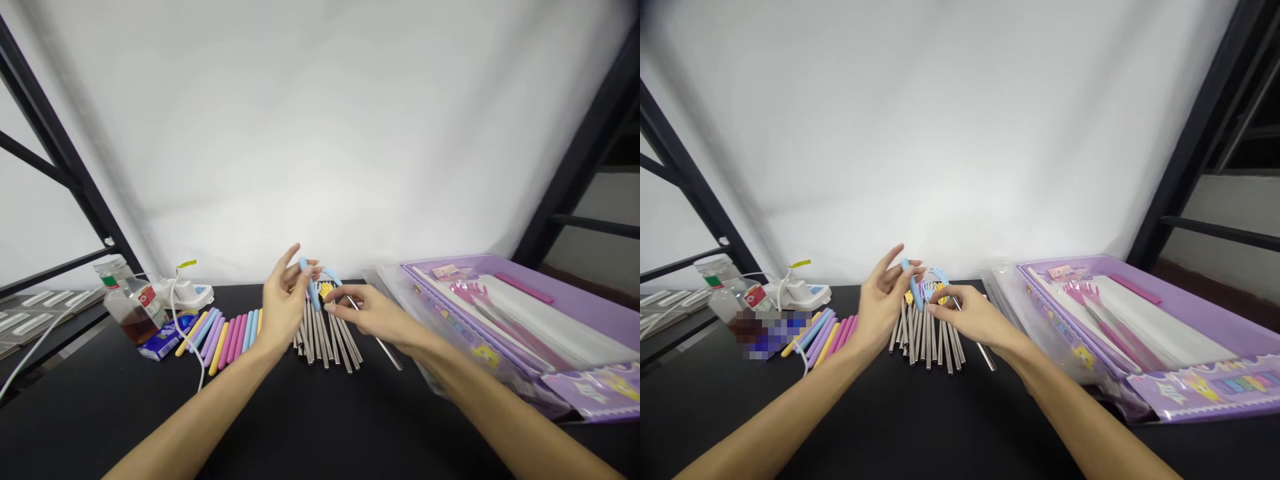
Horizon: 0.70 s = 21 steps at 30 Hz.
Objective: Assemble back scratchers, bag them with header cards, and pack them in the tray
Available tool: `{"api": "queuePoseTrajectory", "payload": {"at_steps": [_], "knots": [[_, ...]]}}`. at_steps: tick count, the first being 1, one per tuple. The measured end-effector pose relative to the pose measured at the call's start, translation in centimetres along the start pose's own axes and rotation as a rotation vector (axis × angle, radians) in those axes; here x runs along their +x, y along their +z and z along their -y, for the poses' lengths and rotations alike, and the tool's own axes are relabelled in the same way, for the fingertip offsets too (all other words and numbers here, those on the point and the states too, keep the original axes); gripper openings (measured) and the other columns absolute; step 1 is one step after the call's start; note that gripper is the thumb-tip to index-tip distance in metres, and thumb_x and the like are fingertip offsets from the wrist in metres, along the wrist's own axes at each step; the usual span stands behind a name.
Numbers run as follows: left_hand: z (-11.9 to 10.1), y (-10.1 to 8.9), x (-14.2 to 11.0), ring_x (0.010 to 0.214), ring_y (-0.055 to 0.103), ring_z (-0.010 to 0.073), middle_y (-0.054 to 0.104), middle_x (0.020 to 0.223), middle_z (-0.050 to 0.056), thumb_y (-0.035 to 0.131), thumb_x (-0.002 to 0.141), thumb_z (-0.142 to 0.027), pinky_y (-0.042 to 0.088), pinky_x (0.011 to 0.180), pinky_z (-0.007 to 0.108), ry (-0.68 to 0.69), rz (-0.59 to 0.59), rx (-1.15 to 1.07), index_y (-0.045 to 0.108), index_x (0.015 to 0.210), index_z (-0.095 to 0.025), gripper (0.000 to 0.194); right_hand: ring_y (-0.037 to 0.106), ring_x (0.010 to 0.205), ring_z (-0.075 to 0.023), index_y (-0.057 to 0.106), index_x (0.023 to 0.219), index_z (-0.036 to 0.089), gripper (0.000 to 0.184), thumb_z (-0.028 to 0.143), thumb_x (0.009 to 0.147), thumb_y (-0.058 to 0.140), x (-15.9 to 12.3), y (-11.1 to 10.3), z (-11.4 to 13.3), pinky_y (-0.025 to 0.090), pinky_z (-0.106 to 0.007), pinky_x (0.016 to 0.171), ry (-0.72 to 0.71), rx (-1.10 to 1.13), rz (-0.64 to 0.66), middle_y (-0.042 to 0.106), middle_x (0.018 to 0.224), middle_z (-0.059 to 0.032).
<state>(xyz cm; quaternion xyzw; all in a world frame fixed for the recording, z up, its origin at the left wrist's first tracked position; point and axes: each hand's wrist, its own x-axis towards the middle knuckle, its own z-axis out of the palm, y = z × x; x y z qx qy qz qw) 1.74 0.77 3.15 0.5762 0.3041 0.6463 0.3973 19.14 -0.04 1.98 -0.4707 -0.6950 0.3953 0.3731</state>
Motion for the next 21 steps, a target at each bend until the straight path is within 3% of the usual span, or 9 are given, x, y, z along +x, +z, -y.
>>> {"api": "queuePoseTrajectory", "payload": {"at_steps": [2,5,8,11,15,18,21], "knots": [[-0.3,-1.1,0.5,0.083,0.068,0.0144,0.071,0.114,0.010,0.067,0.088,-0.040,0.058,0.077,0.028,0.013,0.025,0.094,0.059,0.128,-0.018,0.047,0.039,0.051,-0.0093,0.059,0.115,0.026,0.036,0.042,0.083,0.064,-0.1,-0.9,-0.3,0.029,-0.024,0.047,0.075,0.126,-0.003,0.065,0.078,0.0010],[0.2,-2.4,0.5,0.073,0.065,0.0128,0.073,0.105,0.009,0.063,0.091,-0.044,0.054,0.067,0.024,0.024,0.111,0.314,0.063,0.123,-0.016,0.042,0.035,0.047,-0.0089,0.040,0.126,0.028,0.049,0.036,0.084,0.063,0.2,-1.9,-0.8,0.026,-0.022,0.045,0.081,0.350,-0.154,0.067,0.076,0.0028],[1.7,-3.0,-0.3,0.075,0.066,0.0147,0.074,0.095,0.005,0.052,0.097,-0.041,0.052,0.074,0.027,0.093,0.260,0.599,0.063,0.125,-0.020,0.036,0.043,0.054,-0.0106,0.050,0.116,0.023,0.039,0.038,0.083,0.065,0.7,-2.5,-1.2,0.034,-0.024,0.049,-0.012,0.507,-0.272,0.072,0.084,-0.0037],[2.5,-2.8,-1.4,0.087,0.069,0.0187,0.075,0.103,0.004,0.046,0.100,-0.038,0.050,0.086,0.032,0.153,0.378,0.816,0.064,0.126,-0.024,0.034,0.056,0.076,-0.0140,0.058,0.090,0.020,0.029,0.048,0.086,0.065,0.9,-2.5,-1.4,0.041,-0.024,0.060,-0.081,0.518,-0.322,0.074,0.096,-0.0088],[2.0,-2.1,-2.1,0.108,0.067,0.0222,0.071,0.121,0.003,0.044,0.101,-0.040,0.048,0.095,0.032,0.167,0.470,0.857,0.064,0.127,-0.027,0.036,0.046,0.055,-0.0091,0.048,0.087,0.024,0.036,0.054,0.086,0.067,0.7,-2.4,-0.8,0.035,-0.023,0.052,-0.148,0.577,-0.381,0.076,0.088,-0.0025],[1.4,-1.9,-2.2,0.098,0.069,0.0200,0.074,0.112,0.003,0.043,0.102,-0.041,0.050,0.088,0.029,0.156,0.516,0.829,0.066,0.126,-0.025,0.037,0.051,0.055,-0.0095,0.046,0.092,0.025,0.039,0.054,0.082,0.071,0.5,-2.4,-0.2,0.042,-0.024,0.057,-0.262,0.686,-0.430,0.076,0.083,-0.0011],[1.5,-1.9,-2.0,0.087,0.069,0.0180,0.076,0.101,0.003,0.044,0.101,-0.040,0.051,0.082,0.027,0.154,0.488,0.798,0.069,0.120,-0.022,0.036,0.060,0.061,-0.0118,0.048,0.093,0.025,0.041,0.052,0.079,0.075,0.5,-2.5,-0.1,0.048,-0.026,0.064,-0.308,0.709,-0.458,0.075,0.079,-0.0006]]}}
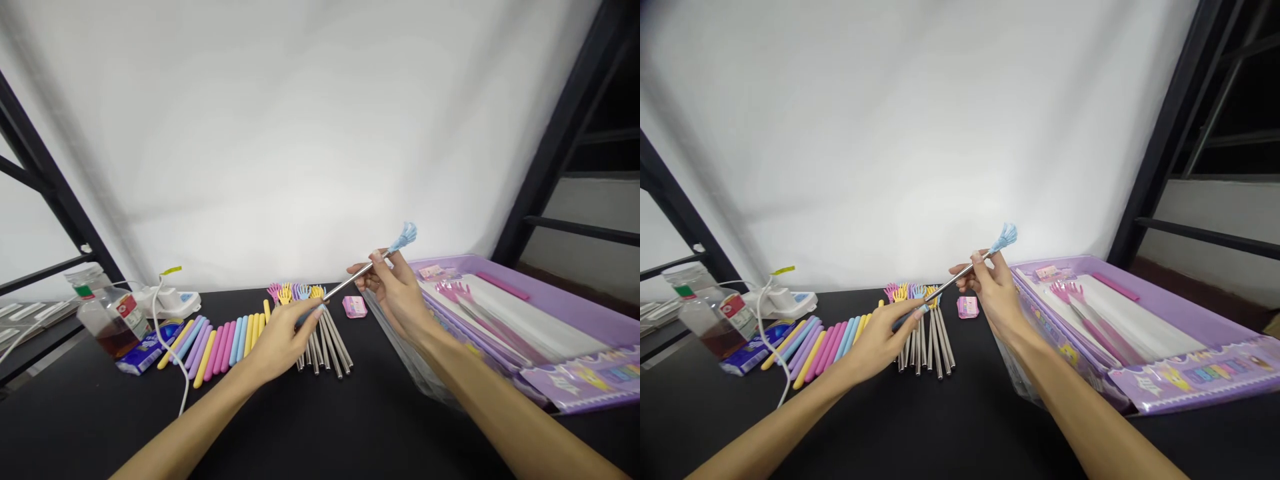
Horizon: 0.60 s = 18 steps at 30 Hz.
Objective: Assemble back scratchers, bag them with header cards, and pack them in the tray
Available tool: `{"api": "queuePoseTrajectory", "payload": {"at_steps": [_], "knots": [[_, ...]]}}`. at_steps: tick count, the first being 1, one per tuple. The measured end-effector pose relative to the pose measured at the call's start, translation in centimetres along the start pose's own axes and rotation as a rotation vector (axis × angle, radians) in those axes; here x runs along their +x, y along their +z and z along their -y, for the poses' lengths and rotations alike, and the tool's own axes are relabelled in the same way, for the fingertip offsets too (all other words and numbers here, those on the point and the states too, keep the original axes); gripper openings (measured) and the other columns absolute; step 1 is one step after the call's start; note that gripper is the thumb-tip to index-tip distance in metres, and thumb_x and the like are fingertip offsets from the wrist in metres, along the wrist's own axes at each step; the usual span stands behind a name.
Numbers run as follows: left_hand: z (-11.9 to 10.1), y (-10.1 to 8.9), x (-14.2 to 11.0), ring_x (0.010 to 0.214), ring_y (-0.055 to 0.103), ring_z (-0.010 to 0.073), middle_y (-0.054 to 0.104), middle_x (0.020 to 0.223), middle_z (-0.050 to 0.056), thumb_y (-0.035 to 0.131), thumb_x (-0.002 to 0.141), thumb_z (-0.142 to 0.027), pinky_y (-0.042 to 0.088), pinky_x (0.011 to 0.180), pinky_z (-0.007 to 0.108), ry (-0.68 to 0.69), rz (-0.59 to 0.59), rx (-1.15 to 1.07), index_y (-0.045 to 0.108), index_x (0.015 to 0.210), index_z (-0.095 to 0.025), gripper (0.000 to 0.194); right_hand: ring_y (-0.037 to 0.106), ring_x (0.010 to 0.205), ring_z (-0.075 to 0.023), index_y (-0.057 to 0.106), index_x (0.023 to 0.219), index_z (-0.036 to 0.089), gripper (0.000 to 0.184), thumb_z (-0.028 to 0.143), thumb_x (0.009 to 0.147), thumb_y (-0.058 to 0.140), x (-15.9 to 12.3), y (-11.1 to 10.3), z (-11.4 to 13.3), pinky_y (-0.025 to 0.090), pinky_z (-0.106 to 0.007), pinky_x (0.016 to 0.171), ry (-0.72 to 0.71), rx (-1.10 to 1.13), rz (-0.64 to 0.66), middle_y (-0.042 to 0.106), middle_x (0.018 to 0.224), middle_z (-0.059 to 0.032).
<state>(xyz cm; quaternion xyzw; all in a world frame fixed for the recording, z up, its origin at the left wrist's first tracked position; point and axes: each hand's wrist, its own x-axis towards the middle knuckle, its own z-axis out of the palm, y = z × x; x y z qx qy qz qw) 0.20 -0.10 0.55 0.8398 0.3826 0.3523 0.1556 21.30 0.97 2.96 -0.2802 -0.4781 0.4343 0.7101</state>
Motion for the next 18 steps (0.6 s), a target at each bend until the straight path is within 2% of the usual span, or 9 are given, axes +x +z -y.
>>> {"api": "queuePoseTrajectory", "payload": {"at_steps": [5,11,15,18], "knots": [[0.5,0.0,0.3,0.110,0.067,0.0217,0.073,0.120,0.005,0.049,0.100,-0.039,0.050,0.098,0.031,-0.019,-0.094,-0.060,0.069,0.122,-0.021,0.036,0.061,0.060,-0.0126,0.048,0.091,0.024,0.036,0.049,0.082,0.073,-0.1,-0.1,-0.8,0.049,-0.027,0.061,0.010,-0.004,0.036,0.073,0.076,0.0008],[0.5,-0.5,0.4,0.102,0.070,0.0214,0.075,0.113,0.005,0.051,0.098,-0.037,0.052,0.094,0.031,0.013,-0.074,-0.045,0.072,0.118,-0.021,0.033,0.064,0.062,-0.0148,0.049,0.092,0.024,0.035,0.050,0.083,0.071,-0.7,0.3,-1.5,0.051,-0.031,0.063,0.036,-0.034,0.131,0.074,0.079,-0.0006],[1.0,-0.6,0.4,0.104,0.069,0.0221,0.075,0.113,0.005,0.052,0.098,-0.037,0.051,0.094,0.031,-0.005,-0.097,-0.008,0.073,0.116,-0.021,0.032,0.063,0.063,-0.0143,0.048,0.089,0.024,0.036,0.049,0.081,0.073,-0.5,0.0,-1.1,0.050,-0.030,0.064,0.004,0.008,0.027,0.074,0.078,-0.0010],[1.3,-0.5,0.4,0.093,0.070,0.0203,0.076,0.103,0.004,0.050,0.099,-0.039,0.053,0.087,0.030,0.006,-0.072,-0.024,0.073,0.114,-0.021,0.033,0.063,0.066,-0.0146,0.048,0.088,0.025,0.036,0.047,0.080,0.075,-0.4,-0.1,-0.7,0.049,-0.030,0.067,0.032,0.041,0.020,0.074,0.080,-0.0013]]}}
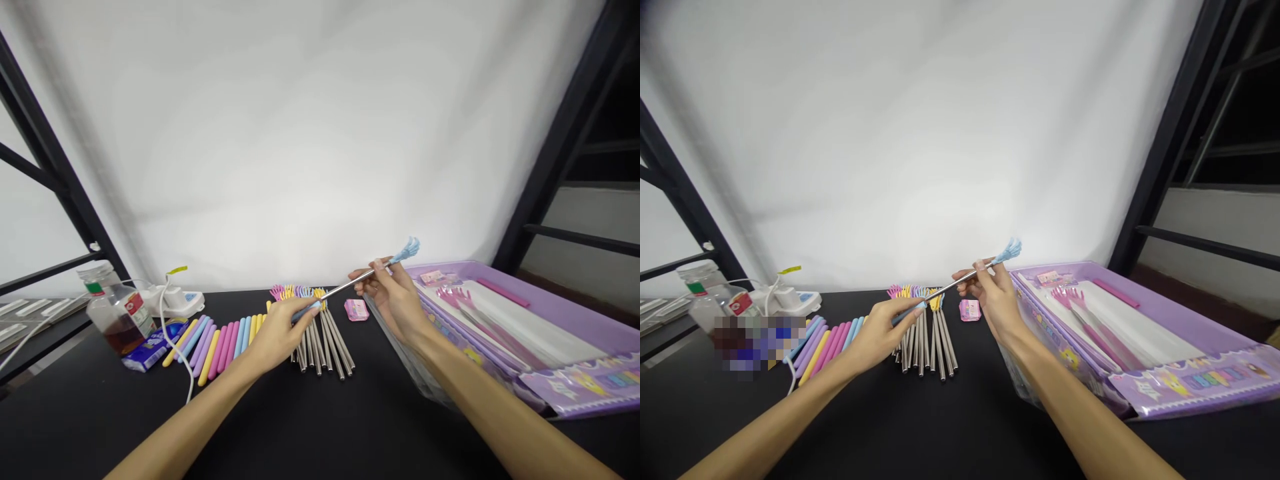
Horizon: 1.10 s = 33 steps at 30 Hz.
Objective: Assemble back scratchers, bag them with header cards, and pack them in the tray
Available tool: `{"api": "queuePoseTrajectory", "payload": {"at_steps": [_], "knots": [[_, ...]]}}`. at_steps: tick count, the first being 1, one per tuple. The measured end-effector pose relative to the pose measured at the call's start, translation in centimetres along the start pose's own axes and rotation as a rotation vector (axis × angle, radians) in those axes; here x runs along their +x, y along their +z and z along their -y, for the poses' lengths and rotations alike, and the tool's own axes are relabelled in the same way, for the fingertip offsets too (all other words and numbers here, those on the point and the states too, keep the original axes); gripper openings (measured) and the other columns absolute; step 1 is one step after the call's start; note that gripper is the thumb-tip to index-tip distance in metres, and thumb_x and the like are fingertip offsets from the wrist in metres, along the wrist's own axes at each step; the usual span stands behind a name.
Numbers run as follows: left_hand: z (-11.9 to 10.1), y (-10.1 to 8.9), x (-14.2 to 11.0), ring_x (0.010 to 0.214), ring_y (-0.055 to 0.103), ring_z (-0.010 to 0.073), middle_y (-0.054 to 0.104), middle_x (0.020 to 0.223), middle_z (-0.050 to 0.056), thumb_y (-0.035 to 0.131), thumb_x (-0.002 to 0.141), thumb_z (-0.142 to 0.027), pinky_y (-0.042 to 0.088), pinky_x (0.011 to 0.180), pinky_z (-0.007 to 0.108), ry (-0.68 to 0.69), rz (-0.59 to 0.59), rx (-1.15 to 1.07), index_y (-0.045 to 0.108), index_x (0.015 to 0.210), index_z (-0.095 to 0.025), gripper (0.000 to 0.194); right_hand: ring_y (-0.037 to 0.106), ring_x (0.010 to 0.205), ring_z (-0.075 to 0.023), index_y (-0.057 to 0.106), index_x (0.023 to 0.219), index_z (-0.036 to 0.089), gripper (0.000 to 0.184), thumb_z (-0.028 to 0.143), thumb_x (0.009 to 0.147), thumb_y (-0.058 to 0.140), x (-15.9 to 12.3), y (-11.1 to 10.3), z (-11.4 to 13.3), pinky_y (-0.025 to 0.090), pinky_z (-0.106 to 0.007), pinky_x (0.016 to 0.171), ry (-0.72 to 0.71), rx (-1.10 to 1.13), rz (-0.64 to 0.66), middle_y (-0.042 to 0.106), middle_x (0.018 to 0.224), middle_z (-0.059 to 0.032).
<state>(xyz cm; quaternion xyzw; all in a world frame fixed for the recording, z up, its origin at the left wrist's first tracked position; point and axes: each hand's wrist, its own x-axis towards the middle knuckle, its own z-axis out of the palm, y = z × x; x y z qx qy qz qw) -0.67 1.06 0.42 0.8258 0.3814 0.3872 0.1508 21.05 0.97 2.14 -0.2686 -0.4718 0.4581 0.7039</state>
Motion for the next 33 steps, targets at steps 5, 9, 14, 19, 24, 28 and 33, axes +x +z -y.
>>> {"api": "queuePoseTrajectory", "payload": {"at_steps": [5,9,14,19,24,28,33], "knots": [[0.30,0.12,-0.12,0.084,0.070,0.0201,0.077,0.098,0.005,0.050,0.098,-0.040,0.053,0.080,0.029,-0.031,0.003,-0.007,0.072,0.116,-0.020,0.035,0.063,0.067,-0.0158,0.047,0.086,0.025,0.037,0.047,0.079,0.075,-0.10,0.07,-0.07,0.049,-0.032,0.069,0.060,0.009,0.067,0.073,0.080,-0.0007],[0.50,0.08,-0.18,0.087,0.070,0.0201,0.077,0.103,0.005,0.050,0.098,-0.040,0.053,0.081,0.030,-0.042,0.014,-0.008,0.073,0.116,-0.020,0.034,0.064,0.067,-0.0166,0.047,0.085,0.024,0.039,0.049,0.079,0.076,-0.09,-0.17,0.02,0.049,-0.033,0.069,0.074,-0.003,0.123,0.075,0.082,-0.0025],[0.43,-0.01,-0.17,0.092,0.070,0.0204,0.076,0.107,0.005,0.050,0.099,-0.039,0.052,0.084,0.030,0.032,0.023,0.061,0.073,0.112,-0.021,0.032,0.065,0.062,-0.0174,0.050,0.077,0.021,0.037,0.051,0.082,0.071,0.10,-0.48,0.67,0.050,-0.033,0.067,0.146,-0.016,0.125,0.075,0.077,-0.0061],[0.33,0.08,-0.27,0.097,0.069,0.0205,0.076,0.109,0.006,0.052,0.098,-0.039,0.050,0.088,0.030,0.064,0.039,0.076,0.072,0.115,-0.021,0.032,0.059,0.054,-0.0167,0.050,0.071,0.021,0.043,0.059,0.083,0.067,0.07,-0.33,0.83,0.046,-0.031,0.058,0.202,-0.004,0.057,0.073,0.069,-0.0068],[0.40,0.01,-0.48,0.097,0.069,0.0203,0.075,0.109,0.006,0.051,0.099,-0.039,0.049,0.086,0.030,0.066,0.052,0.095,0.071,0.116,-0.021,0.032,0.058,0.054,-0.0166,0.048,0.069,0.022,0.045,0.061,0.081,0.067,0.04,-0.37,0.29,0.046,-0.030,0.058,0.227,0.013,0.031,0.072,0.068,-0.0070],[0.43,-0.01,-0.56,0.098,0.068,0.0204,0.075,0.108,0.006,0.050,0.099,-0.038,0.048,0.086,0.030,0.074,0.057,0.112,0.071,0.117,-0.022,0.032,0.057,0.053,-0.0170,0.048,0.068,0.022,0.047,0.063,0.079,0.067,0.07,-0.41,0.02,0.045,-0.031,0.057,0.252,0.017,0.016,0.072,0.068,-0.0064],[0.42,0.02,-0.62,0.095,0.068,0.0197,0.075,0.105,0.006,0.049,0.100,-0.038,0.048,0.085,0.030,0.076,0.055,0.120,0.071,0.117,-0.021,0.033,0.056,0.053,-0.0171,0.048,0.068,0.022,0.047,0.064,0.078,0.068,0.04,-0.36,-0.01,0.046,-0.032,0.059,0.243,0.015,0.020,0.072,0.068,-0.0062]]}}
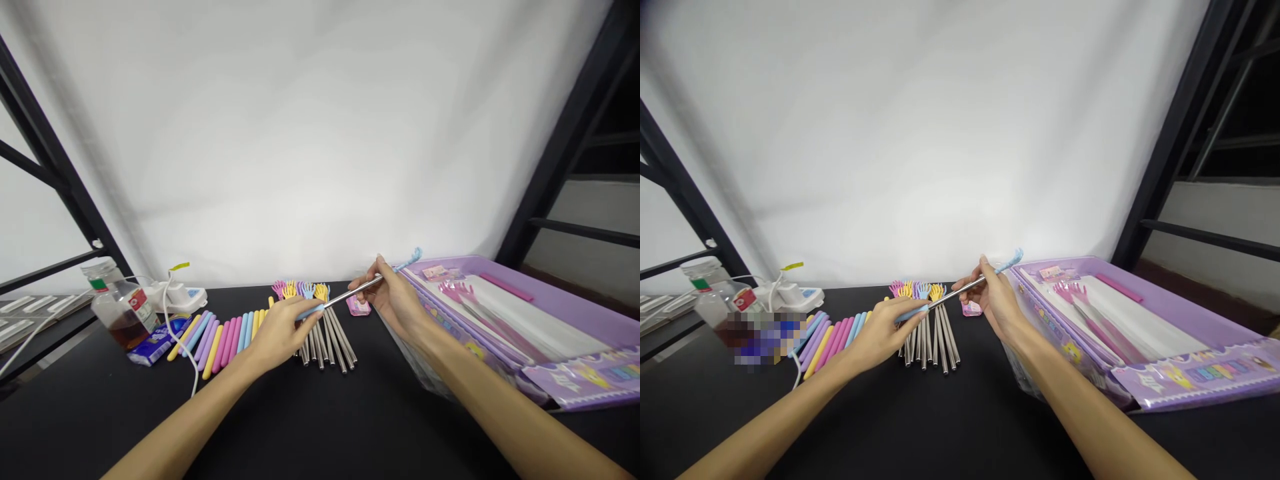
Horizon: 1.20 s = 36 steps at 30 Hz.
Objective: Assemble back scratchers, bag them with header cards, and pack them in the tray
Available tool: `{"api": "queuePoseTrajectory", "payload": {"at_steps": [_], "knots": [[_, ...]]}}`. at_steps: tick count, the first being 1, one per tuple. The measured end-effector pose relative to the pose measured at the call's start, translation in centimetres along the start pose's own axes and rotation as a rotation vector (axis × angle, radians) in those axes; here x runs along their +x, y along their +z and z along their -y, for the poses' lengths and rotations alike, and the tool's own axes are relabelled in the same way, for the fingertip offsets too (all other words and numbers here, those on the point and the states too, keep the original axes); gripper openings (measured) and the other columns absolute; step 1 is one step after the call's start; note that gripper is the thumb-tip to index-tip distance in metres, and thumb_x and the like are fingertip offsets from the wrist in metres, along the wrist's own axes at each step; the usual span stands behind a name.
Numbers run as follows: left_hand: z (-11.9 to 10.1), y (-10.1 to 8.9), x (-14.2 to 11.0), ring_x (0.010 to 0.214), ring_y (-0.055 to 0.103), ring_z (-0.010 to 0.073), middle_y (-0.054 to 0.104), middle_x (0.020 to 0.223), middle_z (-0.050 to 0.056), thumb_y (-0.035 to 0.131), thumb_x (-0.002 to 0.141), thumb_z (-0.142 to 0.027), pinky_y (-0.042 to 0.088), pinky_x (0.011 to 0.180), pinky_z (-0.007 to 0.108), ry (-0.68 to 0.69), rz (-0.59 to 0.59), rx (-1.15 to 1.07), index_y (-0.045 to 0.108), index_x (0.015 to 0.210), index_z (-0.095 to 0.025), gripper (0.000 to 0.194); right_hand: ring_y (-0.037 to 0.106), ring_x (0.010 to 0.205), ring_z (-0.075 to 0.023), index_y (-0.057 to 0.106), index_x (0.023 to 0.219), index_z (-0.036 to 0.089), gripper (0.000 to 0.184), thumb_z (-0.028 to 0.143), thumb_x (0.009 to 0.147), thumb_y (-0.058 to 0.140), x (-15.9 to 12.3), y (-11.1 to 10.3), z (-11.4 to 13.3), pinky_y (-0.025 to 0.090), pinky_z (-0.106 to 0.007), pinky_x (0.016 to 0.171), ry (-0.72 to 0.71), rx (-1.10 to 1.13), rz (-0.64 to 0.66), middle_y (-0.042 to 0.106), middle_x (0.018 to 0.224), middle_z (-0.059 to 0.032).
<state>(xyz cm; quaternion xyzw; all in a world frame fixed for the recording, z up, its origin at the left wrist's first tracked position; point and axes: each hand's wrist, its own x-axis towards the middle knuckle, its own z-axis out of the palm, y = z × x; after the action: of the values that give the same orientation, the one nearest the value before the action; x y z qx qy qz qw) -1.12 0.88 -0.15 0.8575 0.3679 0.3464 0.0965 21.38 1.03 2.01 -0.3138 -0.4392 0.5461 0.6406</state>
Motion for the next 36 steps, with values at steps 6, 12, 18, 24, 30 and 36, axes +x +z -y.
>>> {"api": "queuePoseTrajectory", "payload": {"at_steps": [6,12,18,24,30,36], "knots": [[-0.2,-0.1,-0.1,0.094,0.068,0.0200,0.074,0.106,0.006,0.049,0.100,-0.038,0.048,0.084,0.030,0.005,-0.008,0.003,0.070,0.118,-0.021,0.033,0.056,0.053,-0.0164,0.049,0.068,0.022,0.045,0.061,0.082,0.066,-0.1,0.0,-0.1,0.046,-0.031,0.058,0.007,0.016,-0.010,0.071,0.068,-0.0069],[0.0,0.0,-0.2,0.093,0.068,0.0204,0.074,0.106,0.007,0.049,0.100,-0.038,0.050,0.085,0.032,0.007,-0.022,0.008,0.070,0.117,-0.021,0.033,0.059,0.055,-0.0167,0.054,0.071,0.021,0.040,0.057,0.083,0.067,0.2,-0.3,-0.2,0.048,-0.031,0.060,0.023,0.008,-0.006,0.073,0.071,-0.0079],[0.0,0.1,-0.2,0.087,0.067,0.0194,0.074,0.097,0.007,0.045,0.101,-0.039,0.049,0.079,0.029,0.047,0.005,0.062,0.071,0.117,-0.021,0.035,0.064,0.058,-0.0185,0.059,0.071,0.018,0.036,0.050,0.082,0.070,0.5,-1.2,0.3,0.051,-0.033,0.061,0.008,-0.109,0.101,0.073,0.075,-0.0103],[0.0,0.2,-0.2,0.081,0.066,0.0186,0.073,0.090,0.007,0.044,0.101,-0.039,0.047,0.076,0.028,0.036,0.048,0.033,0.072,0.113,-0.019,0.037,0.062,0.055,-0.0171,0.061,0.068,0.017,0.037,0.050,0.085,0.067,0.2,-0.7,0.4,0.049,-0.033,0.058,-0.073,-0.163,0.164,0.071,0.074,-0.0083],[-0.5,-0.5,0.1,0.067,0.059,0.0147,0.069,0.078,0.004,0.046,0.100,-0.039,0.042,0.067,0.025,0.014,0.026,-0.021,0.075,0.099,-0.018,0.036,0.061,0.056,-0.0161,0.061,0.067,0.018,0.036,0.047,0.088,0.064,0.1,-0.9,0.4,0.048,-0.033,0.060,-0.107,-0.109,0.212,0.071,0.076,-0.0065],[-2.2,-1.0,0.9,0.055,0.035,0.0086,0.045,0.061,-0.004,0.041,0.101,-0.040,0.028,0.054,0.023,0.002,0.153,-0.237,0.070,0.086,-0.014,0.042,0.060,0.065,-0.0151,0.065,0.073,0.018,0.033,0.045,0.092,0.060,-0.7,0.1,-0.2,0.049,-0.032,0.066,-0.082,-0.128,0.362,0.069,0.083,-0.0055]]}}
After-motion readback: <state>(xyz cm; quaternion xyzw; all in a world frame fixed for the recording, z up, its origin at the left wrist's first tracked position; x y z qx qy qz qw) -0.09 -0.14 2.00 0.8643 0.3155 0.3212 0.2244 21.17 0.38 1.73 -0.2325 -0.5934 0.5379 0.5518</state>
